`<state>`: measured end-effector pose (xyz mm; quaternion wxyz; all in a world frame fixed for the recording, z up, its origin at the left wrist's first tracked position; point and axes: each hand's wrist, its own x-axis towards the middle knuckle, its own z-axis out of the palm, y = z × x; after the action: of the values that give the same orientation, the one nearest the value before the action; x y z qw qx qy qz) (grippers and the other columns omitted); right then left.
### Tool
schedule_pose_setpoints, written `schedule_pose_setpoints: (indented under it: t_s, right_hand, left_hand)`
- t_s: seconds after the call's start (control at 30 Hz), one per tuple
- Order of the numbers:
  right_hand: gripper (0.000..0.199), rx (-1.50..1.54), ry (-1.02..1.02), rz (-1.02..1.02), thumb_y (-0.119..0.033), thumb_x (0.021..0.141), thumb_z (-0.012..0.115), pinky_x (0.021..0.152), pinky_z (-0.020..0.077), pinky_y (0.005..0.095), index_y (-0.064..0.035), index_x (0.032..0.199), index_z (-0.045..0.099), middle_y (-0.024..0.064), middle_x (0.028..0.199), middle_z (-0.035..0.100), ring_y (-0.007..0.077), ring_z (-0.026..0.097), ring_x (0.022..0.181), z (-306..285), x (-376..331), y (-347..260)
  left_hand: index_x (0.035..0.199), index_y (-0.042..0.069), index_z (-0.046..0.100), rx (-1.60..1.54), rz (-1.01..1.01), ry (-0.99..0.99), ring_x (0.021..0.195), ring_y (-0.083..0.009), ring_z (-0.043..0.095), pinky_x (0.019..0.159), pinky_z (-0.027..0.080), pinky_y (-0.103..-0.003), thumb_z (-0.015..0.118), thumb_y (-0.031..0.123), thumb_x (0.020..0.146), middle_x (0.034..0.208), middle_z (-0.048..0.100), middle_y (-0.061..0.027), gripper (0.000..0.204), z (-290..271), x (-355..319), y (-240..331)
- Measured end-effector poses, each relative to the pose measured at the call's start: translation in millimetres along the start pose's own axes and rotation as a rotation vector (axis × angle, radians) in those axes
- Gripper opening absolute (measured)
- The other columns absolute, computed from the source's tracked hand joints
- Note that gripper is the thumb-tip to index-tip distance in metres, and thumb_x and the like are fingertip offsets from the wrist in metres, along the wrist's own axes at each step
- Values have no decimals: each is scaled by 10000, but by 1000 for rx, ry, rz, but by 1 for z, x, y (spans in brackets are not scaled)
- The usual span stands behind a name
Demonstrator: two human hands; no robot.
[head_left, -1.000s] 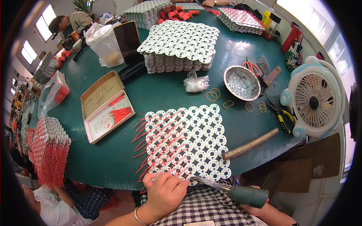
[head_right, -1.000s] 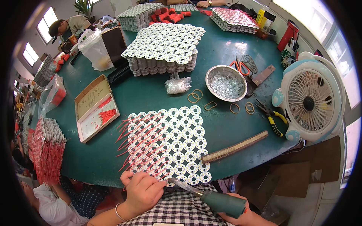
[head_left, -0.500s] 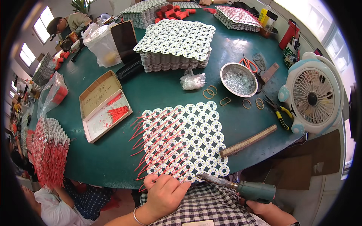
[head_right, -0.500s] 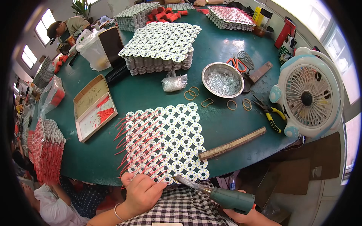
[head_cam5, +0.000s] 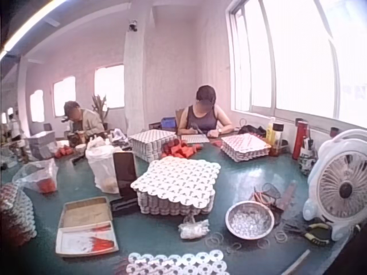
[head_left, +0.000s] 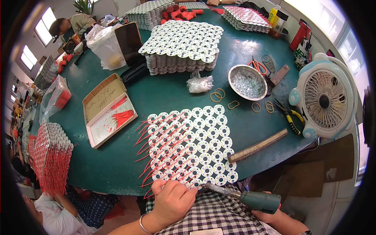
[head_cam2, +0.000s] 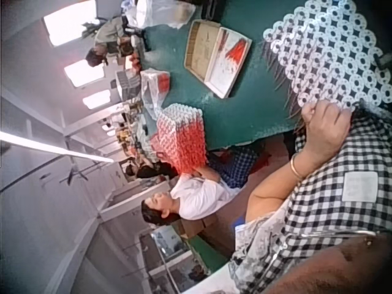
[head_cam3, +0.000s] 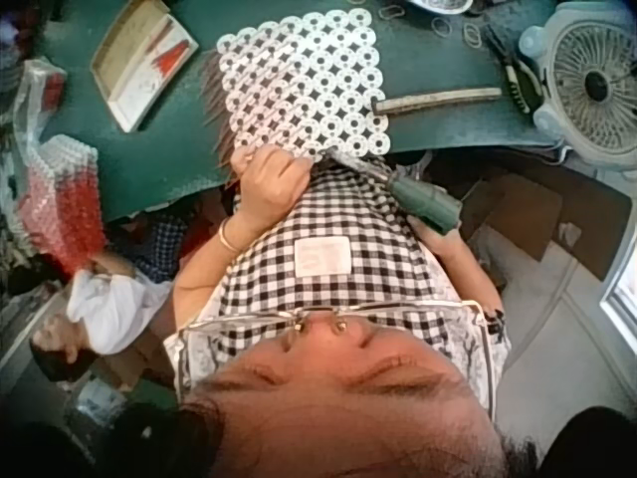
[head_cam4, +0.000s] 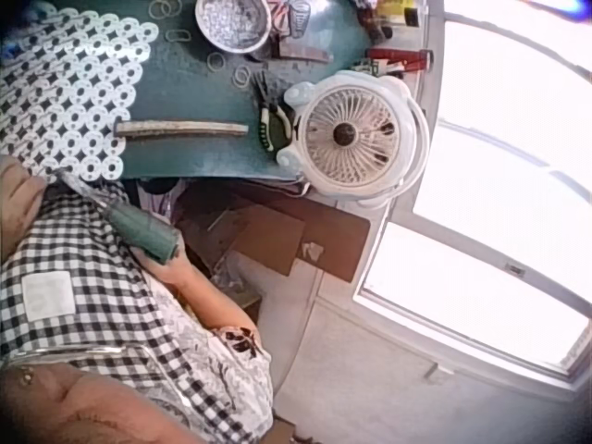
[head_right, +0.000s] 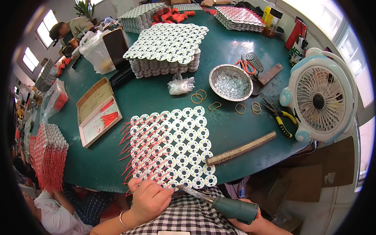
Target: The person takes wires from a box and solders them onto circular LED circuit boards using a soldering iron.
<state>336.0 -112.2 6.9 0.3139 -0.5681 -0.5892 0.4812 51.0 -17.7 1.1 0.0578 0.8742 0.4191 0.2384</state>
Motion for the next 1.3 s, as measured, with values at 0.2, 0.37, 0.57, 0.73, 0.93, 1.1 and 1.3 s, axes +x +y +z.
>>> schedule_pose_setpoints:
  t_s: [0.2,0.37,0.57,0.73,0.93,1.1,1.3]
  right_hand:
    - [197,118,-16,-149,-112,719,667,695,496,334,-43,903,662,74,875,669,215,648,769,0,6,8]
    - [469,662,78,167,-163,744,687,752,504,300,-10,1164,544,88,1013,637,179,644,829,2,-7,17]
    - [538,848,316,-87,-282,786,633,945,403,503,-30,1226,451,197,1057,587,326,598,977,20,58,-26]
    - [550,867,301,-35,-289,799,632,906,442,539,1,1215,420,206,1052,573,352,625,901,28,68,-30]
    - [552,837,329,-84,-300,816,621,854,488,513,-25,1230,382,185,1116,527,310,648,799,24,68,-9]
    - [566,775,420,-59,-305,828,600,820,514,481,-55,1272,354,159,1137,514,290,649,783,31,75,-14]
    - [614,792,452,-61,-299,820,597,838,493,504,-21,1295,326,195,1154,498,269,648,789,34,77,-16]
  left_hand:
    - [766,175,660,-3,-12,11,706,-133,490,796,272,-390,721,153,643,666,475,58,139,4,0,0]
    - [760,175,654,-2,-8,17,710,-133,493,791,275,-387,718,153,647,666,477,57,132,5,2,1]
    - [792,174,669,0,-50,17,729,-128,509,789,280,-383,724,162,654,697,515,66,149,-5,3,0]
    - [858,117,685,-793,54,2,863,-181,566,770,384,-369,690,153,711,843,626,-4,151,-43,19,-13]
    - [928,61,683,-1719,613,160,953,-294,532,829,406,-396,491,163,917,983,592,-128,218,-78,58,26]
    - [943,73,698,-2069,720,454,886,-287,500,805,382,-384,452,223,941,1023,566,-163,288,-79,62,46]
    - [937,101,707,-2021,903,732,865,-257,493,766,368,-356,491,259,936,1021,559,-157,267,-66,77,55]
